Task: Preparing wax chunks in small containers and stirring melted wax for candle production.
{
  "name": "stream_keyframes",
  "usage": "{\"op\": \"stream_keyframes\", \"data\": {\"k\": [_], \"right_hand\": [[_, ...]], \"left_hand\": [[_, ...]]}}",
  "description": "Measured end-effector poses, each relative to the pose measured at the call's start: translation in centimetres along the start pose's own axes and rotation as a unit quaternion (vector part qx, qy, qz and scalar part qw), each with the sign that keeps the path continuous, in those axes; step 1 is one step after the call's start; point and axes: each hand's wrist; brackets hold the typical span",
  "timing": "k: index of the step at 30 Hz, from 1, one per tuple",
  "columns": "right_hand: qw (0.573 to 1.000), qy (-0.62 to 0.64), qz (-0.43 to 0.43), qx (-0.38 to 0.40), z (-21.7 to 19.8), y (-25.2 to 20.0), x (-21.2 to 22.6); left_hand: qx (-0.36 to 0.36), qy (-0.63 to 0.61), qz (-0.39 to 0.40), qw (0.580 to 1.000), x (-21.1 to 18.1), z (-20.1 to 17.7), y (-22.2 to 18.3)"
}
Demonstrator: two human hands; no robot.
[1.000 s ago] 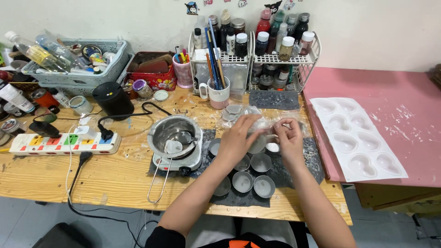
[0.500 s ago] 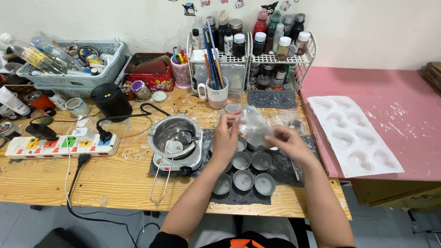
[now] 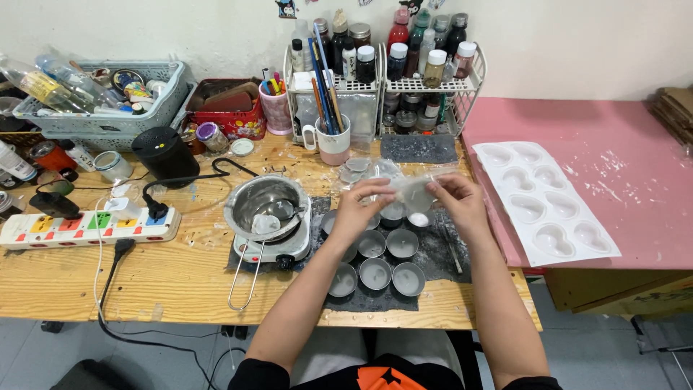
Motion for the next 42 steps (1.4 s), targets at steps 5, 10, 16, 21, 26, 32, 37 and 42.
{"op": "stream_keyframes", "data": {"k": [5, 10, 16, 21, 26, 32, 37, 42], "right_hand": [[0.999, 0.005, -0.018, -0.038, 1.1, -0.5, -1.4], [0.997, 0.012, -0.068, -0.036, 2.4, -1.2, 0.0], [0.998, 0.048, -0.024, -0.043, 2.3, -1.0, -1.3], [0.980, 0.168, 0.107, 0.001, 2.1, -0.7, -1.1], [0.964, 0.237, 0.112, 0.038, 1.5, -0.5, -1.4], [0.959, 0.260, 0.108, 0.012, 1.5, -0.4, -1.4], [0.959, 0.267, 0.060, -0.066, -0.9, 0.4, -0.6], [0.949, 0.272, 0.010, -0.156, -3.6, 1.6, -1.7]], "left_hand": [[0.044, -0.028, -0.022, 0.998, -0.1, 0.2, -0.2], [0.057, -0.149, -0.089, 0.983, 0.8, 0.4, 0.0], [0.061, -0.170, -0.133, 0.974, 1.4, 0.3, 0.1], [0.055, -0.187, -0.175, 0.965, -0.3, 0.2, 0.2], [0.042, -0.166, -0.150, 0.974, 1.6, 0.4, 0.1], [0.009, -0.164, -0.111, 0.980, 1.3, 0.5, 0.1], [-0.033, -0.156, -0.083, 0.984, 1.2, -0.8, 0.7], [-0.043, -0.237, -0.142, 0.960, 2.3, -0.6, 0.8]]}}
Point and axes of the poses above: each hand's wrist, its own y-axis towards the middle knuckle, its own z-axis out of the palm, x = y × z, and after that the axes turned 1 degree about y, right-handed
